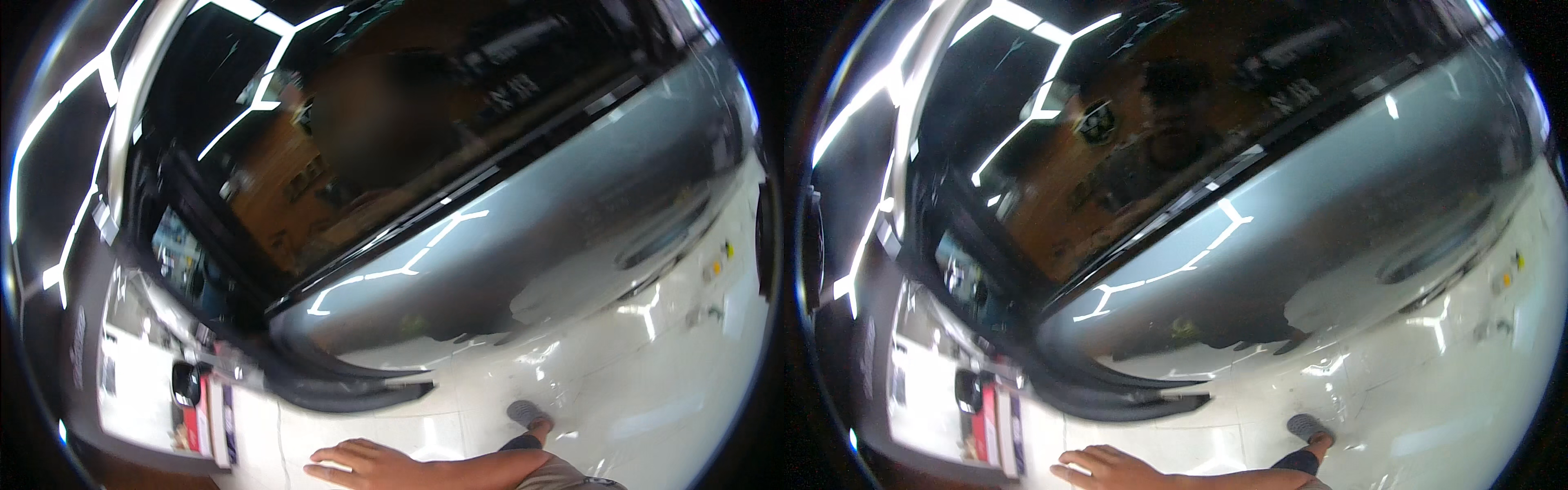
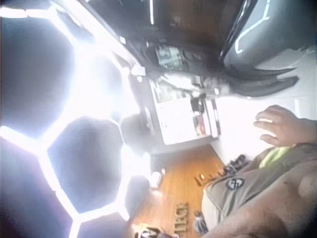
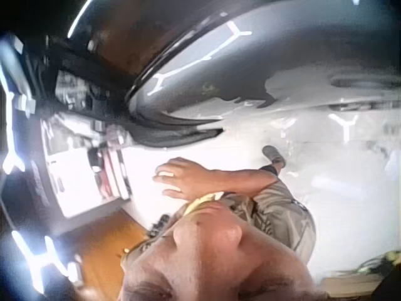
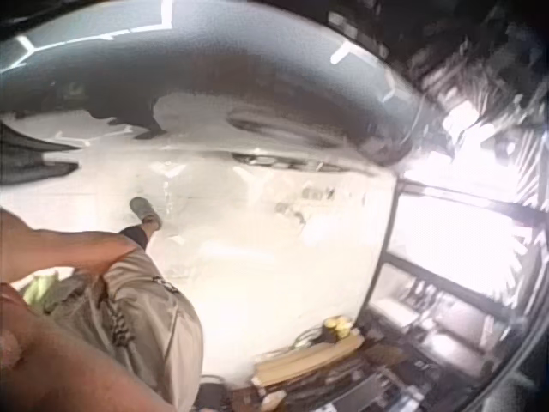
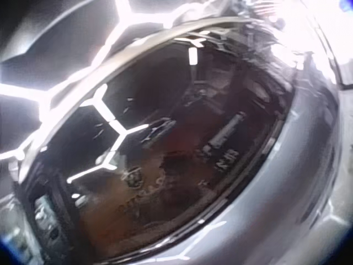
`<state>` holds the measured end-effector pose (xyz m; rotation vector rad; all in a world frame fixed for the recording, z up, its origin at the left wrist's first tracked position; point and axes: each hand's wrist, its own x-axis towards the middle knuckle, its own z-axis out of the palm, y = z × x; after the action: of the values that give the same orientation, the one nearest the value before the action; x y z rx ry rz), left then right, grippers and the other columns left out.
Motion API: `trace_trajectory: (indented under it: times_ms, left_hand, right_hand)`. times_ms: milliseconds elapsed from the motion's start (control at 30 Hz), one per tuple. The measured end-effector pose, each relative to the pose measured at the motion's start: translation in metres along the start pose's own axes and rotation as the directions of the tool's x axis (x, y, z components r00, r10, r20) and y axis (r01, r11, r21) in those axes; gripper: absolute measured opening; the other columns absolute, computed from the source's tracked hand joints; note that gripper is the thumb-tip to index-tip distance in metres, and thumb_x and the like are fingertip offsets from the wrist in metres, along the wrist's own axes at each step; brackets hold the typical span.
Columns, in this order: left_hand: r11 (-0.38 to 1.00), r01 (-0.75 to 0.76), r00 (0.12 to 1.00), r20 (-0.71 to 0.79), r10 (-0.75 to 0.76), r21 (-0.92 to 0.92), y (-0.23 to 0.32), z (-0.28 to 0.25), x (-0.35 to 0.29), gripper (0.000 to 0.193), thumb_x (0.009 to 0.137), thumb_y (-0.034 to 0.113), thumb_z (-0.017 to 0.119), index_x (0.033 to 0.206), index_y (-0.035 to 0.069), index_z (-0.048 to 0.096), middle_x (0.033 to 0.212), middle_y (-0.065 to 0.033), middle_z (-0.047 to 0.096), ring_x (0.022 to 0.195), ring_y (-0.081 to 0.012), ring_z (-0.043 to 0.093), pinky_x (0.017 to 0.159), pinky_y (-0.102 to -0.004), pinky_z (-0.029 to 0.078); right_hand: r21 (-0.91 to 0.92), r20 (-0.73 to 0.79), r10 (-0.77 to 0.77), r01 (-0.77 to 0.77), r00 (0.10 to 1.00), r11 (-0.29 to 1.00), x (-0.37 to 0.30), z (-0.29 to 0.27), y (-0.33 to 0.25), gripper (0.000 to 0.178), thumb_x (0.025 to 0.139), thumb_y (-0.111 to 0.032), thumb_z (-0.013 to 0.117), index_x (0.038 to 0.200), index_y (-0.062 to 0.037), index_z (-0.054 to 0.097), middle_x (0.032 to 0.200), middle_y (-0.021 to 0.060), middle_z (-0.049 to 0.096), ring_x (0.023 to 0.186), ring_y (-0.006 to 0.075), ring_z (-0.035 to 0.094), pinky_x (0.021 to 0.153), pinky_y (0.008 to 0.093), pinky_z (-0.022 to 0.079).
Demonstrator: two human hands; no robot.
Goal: The person wipes the exterior surfaces of a silver car with a yellow microfiber cloth. They clean the driver-side door, roof, rear window, and hood in a professional detailing shop. The person opens and closes the driver-side door during the process.
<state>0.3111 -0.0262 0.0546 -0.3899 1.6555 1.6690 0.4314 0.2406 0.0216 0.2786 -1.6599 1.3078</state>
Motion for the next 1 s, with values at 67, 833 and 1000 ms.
trace_trajectory:
  times_ms: [67, 833, 1000]
  left_hand:
    - [0.995, 0.033, 0.999, 0.037, -0.03, -0.095, -0.014, -0.032, -0.007, 0.048, 0.097, 0.034, 0.038, 0.125, -0.002, 0.053, 0.118, -0.0197, 0.061, 0.104, -0.0336, 0.061, 0.089, -0.0456, 0.051]
    - [0.354, -0.472, 0.881, -0.419, 0.219, -0.807, -0.097, -0.447, -0.011, 0.054, 0.1, 0.043, 0.027, 0.133, 0.005, 0.045, 0.123, -0.015, 0.056, 0.109, -0.03, 0.056, 0.097, -0.0443, 0.045]
    - [0.732, -0.455, 0.862, -0.458, 0.219, -0.507, 0.006, -0.499, 0.096, 0.054, 0.101, 0.044, 0.033, 0.133, 0.003, 0.043, 0.122, -0.0136, 0.054, 0.11, -0.0233, 0.055, 0.094, -0.0373, 0.045]
  right_hand:
    - [0.005, 0.122, -0.008, 0.007, 0.992, 1.0, 0.01, 0.025, -0.014, 0.04, 0.08, -0.026, 0.068, 0.113, -0.0049, 0.059, 0.11, 0.0117, 0.057, 0.093, 0.0287, 0.059, 0.084, 0.0413, 0.047]
    - [-0.043, 0.996, -0.007, -0.576, -0.083, 0.816, -0.12, 0.565, -0.026, 0.064, 0.091, -0.035, 0.061, 0.137, 0.002, 0.038, 0.129, 0.0261, 0.047, 0.12, 0.0373, 0.047, 0.101, 0.0426, 0.039]
    - [-0.021, 0.999, 0.045, -0.73, 0.013, 0.683, -0.085, 0.671, 0.058, 0.066, 0.087, -0.032, 0.069, 0.135, 0.0012, 0.036, 0.129, 0.0173, 0.047, 0.121, 0.0242, 0.047, 0.099, 0.0371, 0.04]
